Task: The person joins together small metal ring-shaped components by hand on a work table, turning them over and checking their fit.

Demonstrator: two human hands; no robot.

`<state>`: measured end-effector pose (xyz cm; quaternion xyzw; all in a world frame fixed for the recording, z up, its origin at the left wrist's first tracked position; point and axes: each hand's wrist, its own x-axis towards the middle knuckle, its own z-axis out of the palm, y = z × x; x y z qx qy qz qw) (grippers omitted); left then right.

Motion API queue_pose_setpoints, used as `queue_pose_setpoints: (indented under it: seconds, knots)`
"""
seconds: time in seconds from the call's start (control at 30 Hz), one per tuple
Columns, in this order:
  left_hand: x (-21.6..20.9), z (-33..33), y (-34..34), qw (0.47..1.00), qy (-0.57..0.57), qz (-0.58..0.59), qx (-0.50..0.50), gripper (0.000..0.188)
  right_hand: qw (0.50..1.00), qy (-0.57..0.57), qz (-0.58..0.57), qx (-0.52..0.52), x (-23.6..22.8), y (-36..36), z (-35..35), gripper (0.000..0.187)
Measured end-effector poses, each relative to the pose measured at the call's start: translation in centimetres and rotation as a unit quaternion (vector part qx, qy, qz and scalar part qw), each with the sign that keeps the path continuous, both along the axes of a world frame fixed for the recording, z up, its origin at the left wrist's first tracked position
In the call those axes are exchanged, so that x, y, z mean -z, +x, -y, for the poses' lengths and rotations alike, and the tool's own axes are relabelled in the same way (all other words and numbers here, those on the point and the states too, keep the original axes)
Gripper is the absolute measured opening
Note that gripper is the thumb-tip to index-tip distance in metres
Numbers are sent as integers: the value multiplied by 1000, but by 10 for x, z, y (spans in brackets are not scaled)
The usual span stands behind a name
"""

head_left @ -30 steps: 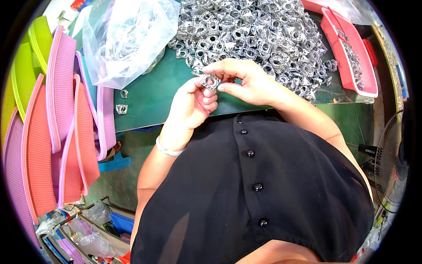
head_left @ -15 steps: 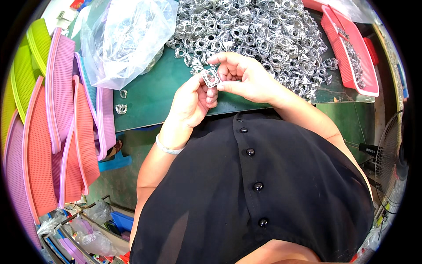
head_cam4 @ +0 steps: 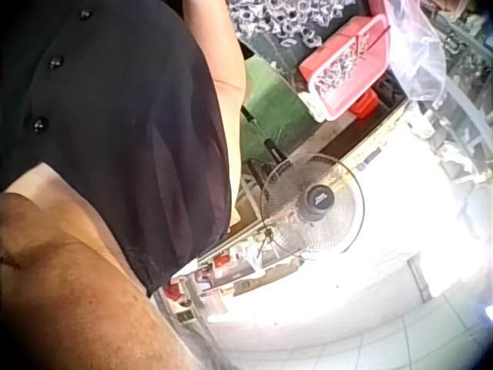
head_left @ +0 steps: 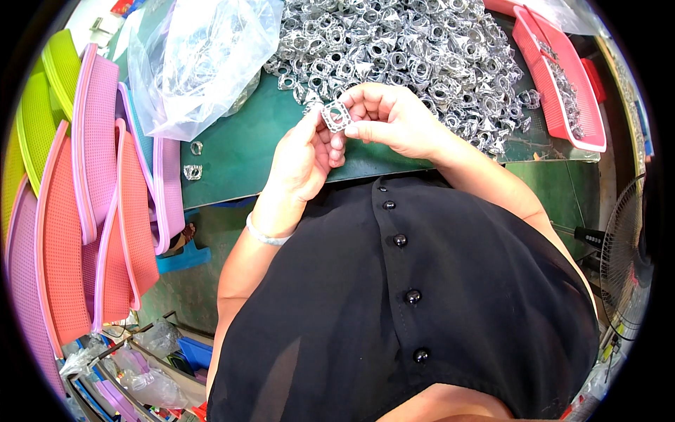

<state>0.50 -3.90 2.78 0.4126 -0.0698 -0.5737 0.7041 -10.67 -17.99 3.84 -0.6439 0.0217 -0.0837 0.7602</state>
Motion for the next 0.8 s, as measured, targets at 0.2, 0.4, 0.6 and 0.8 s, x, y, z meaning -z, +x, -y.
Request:
queue_pose_setpoints:
  seconds: [0.2,0.4,0.6,0.8]
  knots:
    - [-9,-6,-3,996,-40,51,-63,19,997,35,-57,25,0,0,1,27]
    - [-3,-8,-1,995,-57,72,-47,15,996,88,-31,2,3,0,0,30]
    - [-2,-10,1,995,-68,54,-40,15,994,102,-30,-6,3,-1,1,31]
    - [-2,-10,1,996,-73,43,-39,16,994,103,-40,-2,1,-3,1,27]
